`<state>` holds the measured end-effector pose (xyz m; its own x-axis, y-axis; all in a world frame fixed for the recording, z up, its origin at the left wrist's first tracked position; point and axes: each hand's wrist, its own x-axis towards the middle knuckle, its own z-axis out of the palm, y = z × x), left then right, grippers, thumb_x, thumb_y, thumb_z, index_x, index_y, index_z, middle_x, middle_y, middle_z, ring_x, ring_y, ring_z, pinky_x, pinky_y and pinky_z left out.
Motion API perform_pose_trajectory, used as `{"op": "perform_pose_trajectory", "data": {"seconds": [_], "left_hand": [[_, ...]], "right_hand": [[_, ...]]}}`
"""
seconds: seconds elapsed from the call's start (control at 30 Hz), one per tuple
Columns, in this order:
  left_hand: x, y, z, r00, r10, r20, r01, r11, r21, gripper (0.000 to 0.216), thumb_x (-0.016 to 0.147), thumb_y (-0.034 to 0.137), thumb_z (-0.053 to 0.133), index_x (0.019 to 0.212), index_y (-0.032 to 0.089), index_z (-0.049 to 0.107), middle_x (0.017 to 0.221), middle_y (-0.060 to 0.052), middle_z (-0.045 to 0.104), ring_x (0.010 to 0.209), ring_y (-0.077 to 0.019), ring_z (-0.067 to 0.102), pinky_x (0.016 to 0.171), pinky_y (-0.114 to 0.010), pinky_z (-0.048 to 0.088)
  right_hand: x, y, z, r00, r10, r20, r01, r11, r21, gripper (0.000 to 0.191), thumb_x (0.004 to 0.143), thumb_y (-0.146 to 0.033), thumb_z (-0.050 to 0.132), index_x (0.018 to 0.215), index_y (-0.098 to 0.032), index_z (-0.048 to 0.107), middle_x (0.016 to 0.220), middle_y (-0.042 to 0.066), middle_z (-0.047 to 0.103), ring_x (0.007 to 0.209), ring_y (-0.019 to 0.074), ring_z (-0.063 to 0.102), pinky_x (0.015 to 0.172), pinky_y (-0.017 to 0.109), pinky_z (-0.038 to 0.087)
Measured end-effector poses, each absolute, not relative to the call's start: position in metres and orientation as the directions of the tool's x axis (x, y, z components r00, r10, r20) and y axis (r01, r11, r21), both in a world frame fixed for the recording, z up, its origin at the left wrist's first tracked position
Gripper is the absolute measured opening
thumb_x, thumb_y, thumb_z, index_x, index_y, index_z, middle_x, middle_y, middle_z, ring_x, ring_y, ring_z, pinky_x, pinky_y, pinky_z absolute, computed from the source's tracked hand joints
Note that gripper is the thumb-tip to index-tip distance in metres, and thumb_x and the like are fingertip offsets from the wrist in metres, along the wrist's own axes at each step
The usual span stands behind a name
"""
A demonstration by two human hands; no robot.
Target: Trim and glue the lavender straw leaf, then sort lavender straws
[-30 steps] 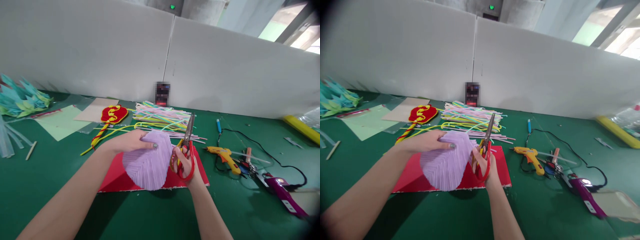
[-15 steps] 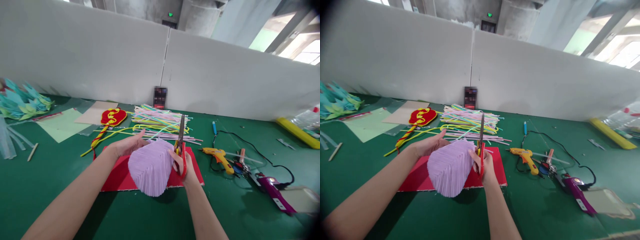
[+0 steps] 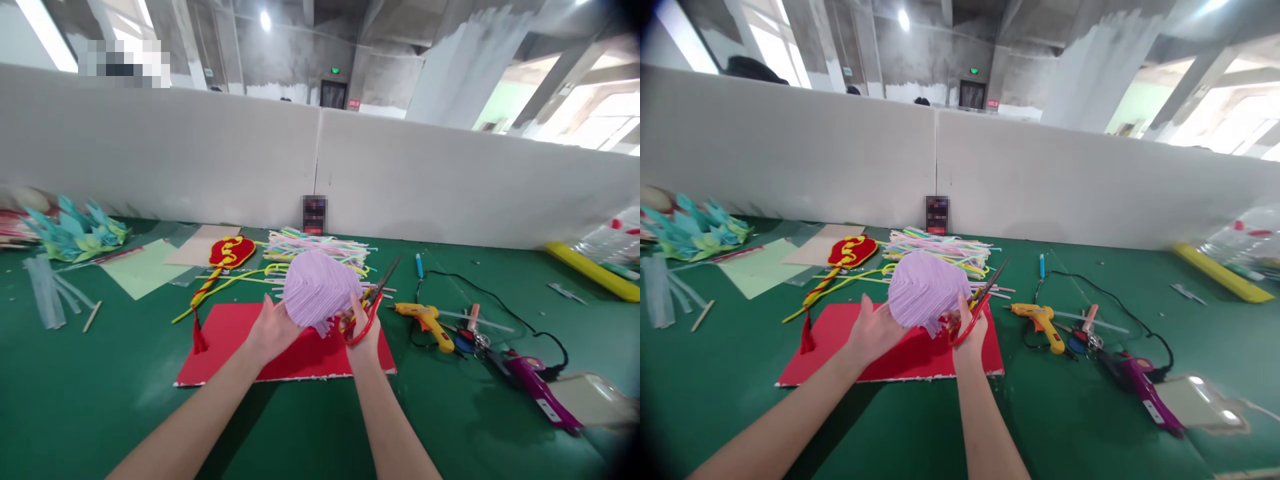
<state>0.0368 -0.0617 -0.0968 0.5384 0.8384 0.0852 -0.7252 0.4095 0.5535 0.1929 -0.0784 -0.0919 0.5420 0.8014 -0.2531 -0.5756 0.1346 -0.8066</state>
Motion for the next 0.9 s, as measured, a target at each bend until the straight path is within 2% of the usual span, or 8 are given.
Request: {"op": "perform_pose_trajectory", "data": {"seconds": [0.1, 0.2, 0.3, 0.37, 0.5, 0.67, 0.77, 0.9], "left_hand": [[0.046, -0.07, -0.087, 0.503, 0.861, 0.078, -0.768, 0.403, 0.498, 0.065, 0.086, 0.061, 0.033, 0.124, 0.012, 0.052, 0.126, -0.013, 0.057, 0.128, -0.0273, 0.04, 0.109, -0.042, 0.024], [0.055, -0.074, -0.076, 0.448, 0.891, 0.074, -0.779, 0.348, 0.522, 0.062, 0.084, 0.059, 0.043, 0.127, 0.014, 0.051, 0.129, -0.012, 0.055, 0.129, -0.0285, 0.038, 0.108, -0.043, 0.027], [0.065, -0.074, -0.073, 0.385, 0.921, 0.056, -0.72, 0.261, 0.643, 0.052, 0.077, 0.037, 0.065, 0.124, 0.018, 0.053, 0.126, -0.01, 0.058, 0.124, -0.0271, 0.045, 0.106, -0.041, 0.032], [0.071, -0.073, -0.075, 0.349, 0.937, 0.002, -0.665, 0.246, 0.705, 0.051, 0.072, 0.02, 0.07, 0.121, 0.019, 0.055, 0.121, -0.008, 0.061, 0.118, -0.0266, 0.051, 0.104, -0.04, 0.036], [0.074, -0.069, -0.079, 0.298, 0.95, -0.091, -0.648, 0.271, 0.711, 0.039, 0.079, 0.018, 0.063, 0.118, 0.017, 0.056, 0.114, -0.01, 0.065, 0.105, -0.0264, 0.061, 0.094, -0.043, 0.047], [0.074, -0.054, -0.067, 0.288, 0.955, -0.065, -0.71, 0.258, 0.655, 0.03, 0.084, 0.018, 0.057, 0.115, 0.019, 0.057, 0.105, -0.007, 0.069, 0.094, -0.0226, 0.066, 0.09, -0.044, 0.05], [0.073, -0.041, -0.052, 0.247, 0.968, -0.037, -0.766, 0.218, 0.605, 0.025, 0.088, 0.018, 0.051, 0.112, 0.019, 0.058, 0.104, -0.005, 0.069, 0.095, -0.0208, 0.065, 0.093, -0.045, 0.048], [0.07, -0.03, -0.034, 0.15, 0.989, -0.012, -0.806, 0.129, 0.577, 0.025, 0.09, 0.019, 0.047, 0.112, 0.019, 0.058, 0.105, -0.005, 0.069, 0.097, -0.0196, 0.065, 0.095, -0.044, 0.046]], "right_hand": [[0.19, -0.079, -0.094, 0.474, 0.839, -0.266, -0.623, 0.106, -0.775, 0.048, 0.049, -0.047, 0.08, 0.072, -0.02, 0.047, 0.04, -0.008, 0.055, 0.029, 0.0092, 0.049, 0.028, 0.018, 0.033], [0.189, -0.079, -0.097, 0.426, 0.867, -0.257, -0.639, 0.088, -0.764, 0.045, 0.052, -0.047, 0.078, 0.072, -0.019, 0.048, 0.043, -0.006, 0.059, 0.027, 0.008, 0.046, 0.029, 0.018, 0.035], [0.188, -0.08, -0.098, 0.43, 0.869, -0.246, -0.645, 0.105, -0.757, 0.044, 0.053, -0.044, 0.079, 0.07, -0.019, 0.047, 0.042, -0.007, 0.057, 0.032, 0.0102, 0.052, 0.03, 0.017, 0.036], [0.188, -0.08, -0.098, 0.444, 0.863, -0.241, -0.645, 0.121, -0.755, 0.045, 0.052, -0.043, 0.081, 0.069, -0.019, 0.047, 0.041, -0.008, 0.055, 0.037, 0.0126, 0.057, 0.03, 0.017, 0.036], [0.19, -0.077, -0.098, 0.446, 0.87, -0.212, -0.641, 0.144, -0.754, 0.045, 0.053, -0.047, 0.079, 0.071, -0.019, 0.048, 0.042, -0.008, 0.054, 0.037, 0.0127, 0.057, 0.029, 0.017, 0.035], [0.194, -0.074, -0.099, 0.408, 0.904, -0.131, -0.625, 0.172, -0.762, 0.05, 0.058, -0.061, 0.069, 0.078, -0.017, 0.054, 0.066, -0.001, 0.066, 0.028, 0.0049, 0.043, 0.027, 0.019, 0.031], [0.194, -0.075, -0.101, 0.337, 0.938, -0.087, -0.63, 0.156, -0.761, 0.047, 0.068, -0.063, 0.06, 0.078, -0.017, 0.055, 0.055, -0.007, 0.056, 0.026, 0.0019, 0.032, 0.027, 0.017, 0.025], [0.189, -0.079, -0.108, 0.242, 0.968, -0.067, -0.572, 0.086, -0.816, 0.044, 0.071, -0.061, 0.059, 0.077, -0.018, 0.055, 0.052, -0.008, 0.045, 0.033, 0.0023, 0.033, 0.03, 0.015, 0.025]]}}
